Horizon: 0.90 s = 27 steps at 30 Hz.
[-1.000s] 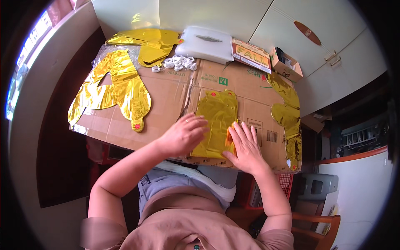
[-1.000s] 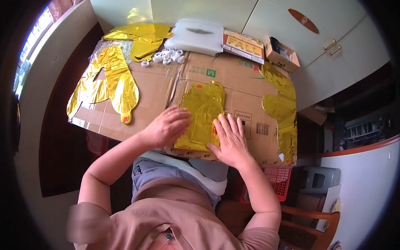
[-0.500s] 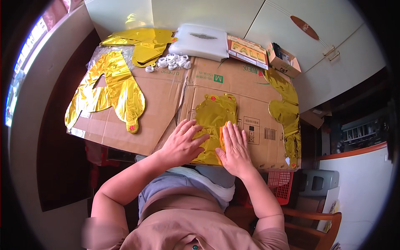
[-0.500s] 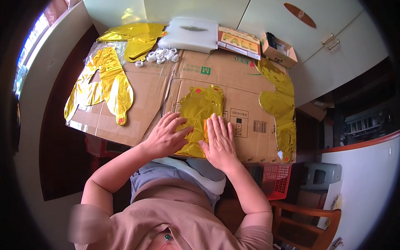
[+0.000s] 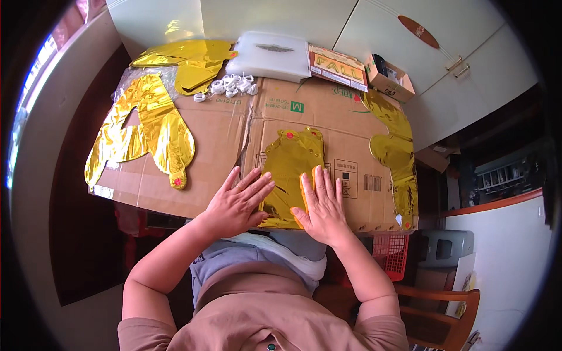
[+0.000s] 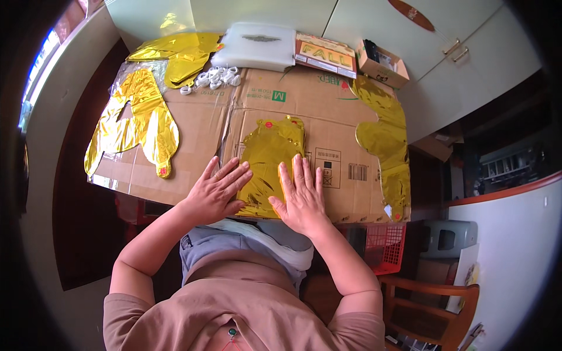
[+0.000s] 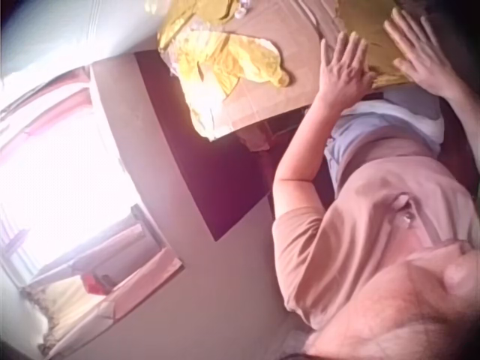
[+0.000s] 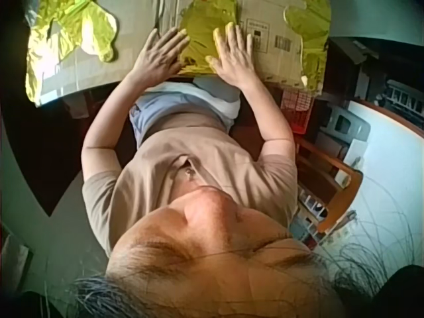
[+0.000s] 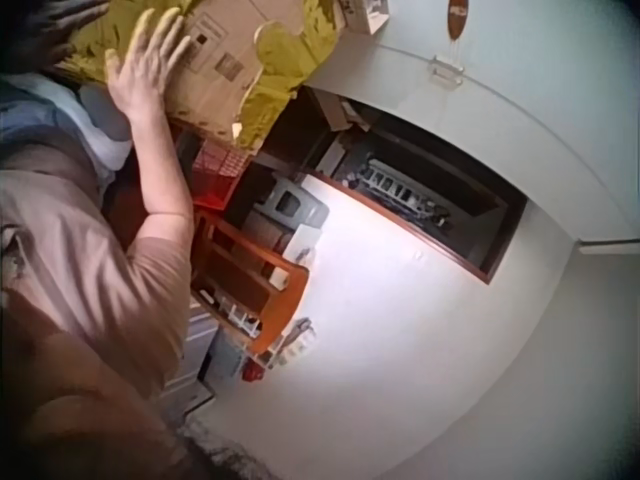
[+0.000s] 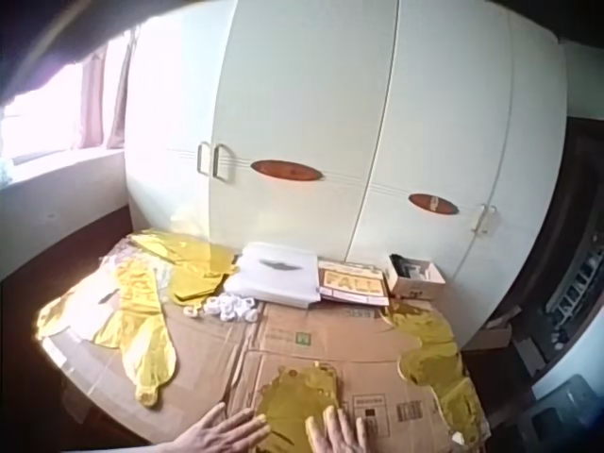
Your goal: Folding and organizing gold-colored foil balloons on a cardboard-covered workbench.
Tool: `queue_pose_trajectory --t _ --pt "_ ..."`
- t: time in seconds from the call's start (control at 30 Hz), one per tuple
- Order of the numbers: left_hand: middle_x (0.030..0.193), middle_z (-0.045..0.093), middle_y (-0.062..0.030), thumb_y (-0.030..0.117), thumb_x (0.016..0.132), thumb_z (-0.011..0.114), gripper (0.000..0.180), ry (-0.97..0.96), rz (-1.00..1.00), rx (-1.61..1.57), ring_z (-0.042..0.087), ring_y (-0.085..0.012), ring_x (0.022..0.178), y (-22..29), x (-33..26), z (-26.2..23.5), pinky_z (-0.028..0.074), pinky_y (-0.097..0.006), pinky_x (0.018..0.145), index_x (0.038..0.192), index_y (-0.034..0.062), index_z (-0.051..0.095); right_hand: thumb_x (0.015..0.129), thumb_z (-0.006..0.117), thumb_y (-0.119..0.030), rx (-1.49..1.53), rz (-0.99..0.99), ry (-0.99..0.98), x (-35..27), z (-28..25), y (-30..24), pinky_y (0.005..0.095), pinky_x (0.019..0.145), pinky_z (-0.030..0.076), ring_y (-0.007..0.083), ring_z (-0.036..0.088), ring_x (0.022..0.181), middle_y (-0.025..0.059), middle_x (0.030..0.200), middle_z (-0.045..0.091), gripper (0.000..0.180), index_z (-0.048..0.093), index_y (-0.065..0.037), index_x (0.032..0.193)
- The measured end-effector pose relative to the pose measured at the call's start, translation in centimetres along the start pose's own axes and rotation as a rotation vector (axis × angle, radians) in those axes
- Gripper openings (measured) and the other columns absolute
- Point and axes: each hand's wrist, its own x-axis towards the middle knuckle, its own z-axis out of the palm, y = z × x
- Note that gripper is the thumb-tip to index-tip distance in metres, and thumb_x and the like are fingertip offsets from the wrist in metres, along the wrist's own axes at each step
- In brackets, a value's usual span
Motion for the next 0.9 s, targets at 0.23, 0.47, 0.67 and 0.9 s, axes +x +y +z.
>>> queue_pose_trajectory --t 0.23,0.47,0.67,0.9 --pt "0.162 0.035 -0.0081 0.052 0.097 0.053 0.071 -0.033 -0.015 0.022 0.024 -0.0266 0.153 -0.1 -0.1 -0.3 0.007 -0.056 0.124 0.155 0.0149 0.038 0.096 0.053 -0.056 0.009 -0.002 0.005 -0.2 -0.7 0.6 0.0613 0.121 0.009 0.0420 0.017 0.152 0.0264 0.164 0.016 0.087 0.020 -0.007 0.160" --pt "0.163 0.032 -0.0070 0.050 0.095 0.057 0.074 -0.079 -0.020 -0.014 0.021 -0.0279 0.154 -0.2 -0.2 -0.3 0.006 -0.058 0.123 0.157 0.0180 0.035 0.097 0.061 -0.036 0.345 -0.051 0.154 -1.7 -2.1 5.8 0.0541 0.122 0.020 0.0372 0.036 0.146 0.0210 0.155 0.041 0.068 0.037 -0.004 0.152" --pt "0.163 0.032 -0.0081 0.050 0.095 0.056 0.074 -0.092 -0.023 -0.029 0.021 -0.0286 0.154 -0.3 -0.2 -0.5 0.005 -0.057 0.124 0.157 0.0158 0.034 0.095 0.065 -0.026 0.257 -0.142 0.289 -3.8 -3.4 4.6 0.0546 0.117 0.031 0.0335 0.051 0.135 0.0144 0.144 0.056 0.045 0.060 -0.007 0.135" --pt "0.160 0.037 -0.0097 0.050 0.096 0.056 0.073 -0.050 -0.011 -0.027 0.026 -0.0288 0.152 -0.2 0.0 -1.1 0.009 -0.056 0.124 0.153 0.0088 0.038 0.097 0.061 -0.039 0.095 -0.181 0.113 -3.7 -1.0 3.4 0.0546 0.121 0.021 0.0320 0.037 0.146 0.0136 0.155 0.044 0.059 0.050 -0.007 0.146"
